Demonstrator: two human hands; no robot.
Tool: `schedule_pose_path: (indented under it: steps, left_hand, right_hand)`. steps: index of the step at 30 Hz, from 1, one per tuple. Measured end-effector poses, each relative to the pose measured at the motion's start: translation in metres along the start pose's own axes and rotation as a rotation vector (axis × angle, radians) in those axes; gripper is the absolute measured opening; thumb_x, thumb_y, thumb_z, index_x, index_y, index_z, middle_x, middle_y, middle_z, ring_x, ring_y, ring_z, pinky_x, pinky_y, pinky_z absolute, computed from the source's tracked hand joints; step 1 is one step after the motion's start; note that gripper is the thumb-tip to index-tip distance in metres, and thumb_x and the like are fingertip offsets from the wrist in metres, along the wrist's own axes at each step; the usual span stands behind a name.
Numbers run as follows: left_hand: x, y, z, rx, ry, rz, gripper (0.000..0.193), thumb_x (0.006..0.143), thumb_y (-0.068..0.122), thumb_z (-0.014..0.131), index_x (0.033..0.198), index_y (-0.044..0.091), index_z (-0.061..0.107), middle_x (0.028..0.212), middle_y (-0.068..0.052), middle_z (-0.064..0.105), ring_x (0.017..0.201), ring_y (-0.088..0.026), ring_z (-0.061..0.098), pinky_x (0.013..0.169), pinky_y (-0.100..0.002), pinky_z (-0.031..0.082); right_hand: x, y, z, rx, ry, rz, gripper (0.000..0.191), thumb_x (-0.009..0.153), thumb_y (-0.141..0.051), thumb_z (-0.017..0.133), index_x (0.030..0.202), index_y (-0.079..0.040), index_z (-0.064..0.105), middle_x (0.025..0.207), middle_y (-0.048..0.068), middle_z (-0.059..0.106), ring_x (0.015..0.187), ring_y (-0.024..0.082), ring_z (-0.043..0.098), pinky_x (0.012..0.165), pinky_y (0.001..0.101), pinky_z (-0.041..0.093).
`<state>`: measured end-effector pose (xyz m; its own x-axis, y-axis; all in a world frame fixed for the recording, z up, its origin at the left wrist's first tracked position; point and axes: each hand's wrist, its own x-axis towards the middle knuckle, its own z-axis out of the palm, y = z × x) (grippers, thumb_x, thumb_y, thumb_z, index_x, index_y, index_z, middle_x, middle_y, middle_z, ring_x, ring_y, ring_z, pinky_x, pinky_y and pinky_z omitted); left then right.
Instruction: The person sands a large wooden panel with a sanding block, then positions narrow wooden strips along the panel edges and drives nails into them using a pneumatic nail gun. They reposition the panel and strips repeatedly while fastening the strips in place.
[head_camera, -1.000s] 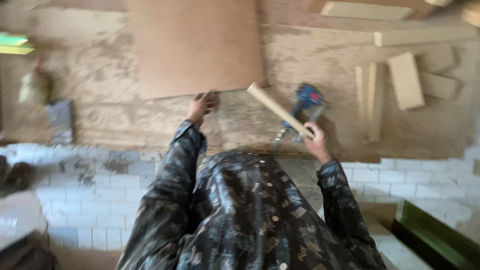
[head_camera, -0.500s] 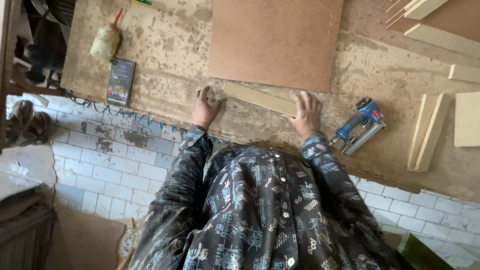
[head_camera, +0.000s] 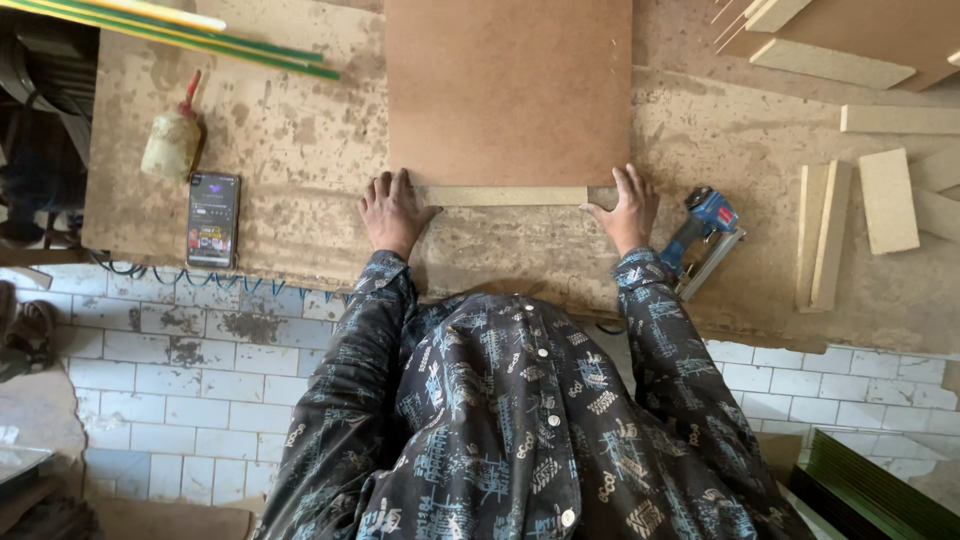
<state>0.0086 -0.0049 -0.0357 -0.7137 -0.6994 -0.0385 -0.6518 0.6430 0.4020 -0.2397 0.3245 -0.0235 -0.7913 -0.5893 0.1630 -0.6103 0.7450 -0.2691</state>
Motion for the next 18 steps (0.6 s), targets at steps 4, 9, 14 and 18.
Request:
schedule_pose_path:
  steps: [4,9,14,18]
  left_hand:
    - [0.007,-0.003,0.005,0.033,0.090,0.036,0.071,0.070,0.054,0.088,0.126,0.019,0.064,0.123,-0.006,0.059,0.121,-0.030,0.052,0.101,-0.049,0.039]
    - [0.012,-0.007,0.009,0.030,0.160,0.048,0.060,0.073,0.059,0.087,0.114,0.019,0.069,0.114,-0.006,0.062,0.113,-0.030,0.056,0.096,-0.048,0.041]
    - [0.013,-0.022,0.007,-0.055,0.226,0.178,0.058,0.076,0.050,0.088,0.119,0.016,0.070,0.112,-0.006,0.063,0.107,-0.029,0.058,0.092,-0.046,0.044]
    - [0.018,-0.026,0.008,-0.071,0.246,0.196,0.056,0.076,0.046,0.089,0.119,0.015,0.071,0.109,-0.006,0.064,0.103,-0.029,0.059,0.090,-0.045,0.047]
  right_hand:
    - [0.002,-0.003,0.003,0.028,0.077,0.022,0.077,0.073,-0.051,0.092,0.132,-0.006,0.069,0.144,0.017,0.060,0.131,0.037,0.053,0.109,0.0512,0.039]
    - [0.005,-0.002,0.014,-0.014,0.134,0.052,0.066,0.075,-0.048,0.093,0.122,-0.006,0.074,0.137,0.015,0.065,0.126,0.035,0.059,0.106,0.0503,0.042]
    - [0.002,0.002,0.023,0.002,0.166,0.033,0.066,0.074,-0.045,0.095,0.121,-0.004,0.074,0.137,0.017,0.065,0.125,0.036,0.058,0.106,0.0493,0.044]
    - [-0.002,0.002,0.030,-0.001,0.190,0.019,0.066,0.071,-0.042,0.097,0.120,-0.003,0.074,0.137,0.019,0.063,0.124,0.037,0.058,0.107,0.0493,0.045]
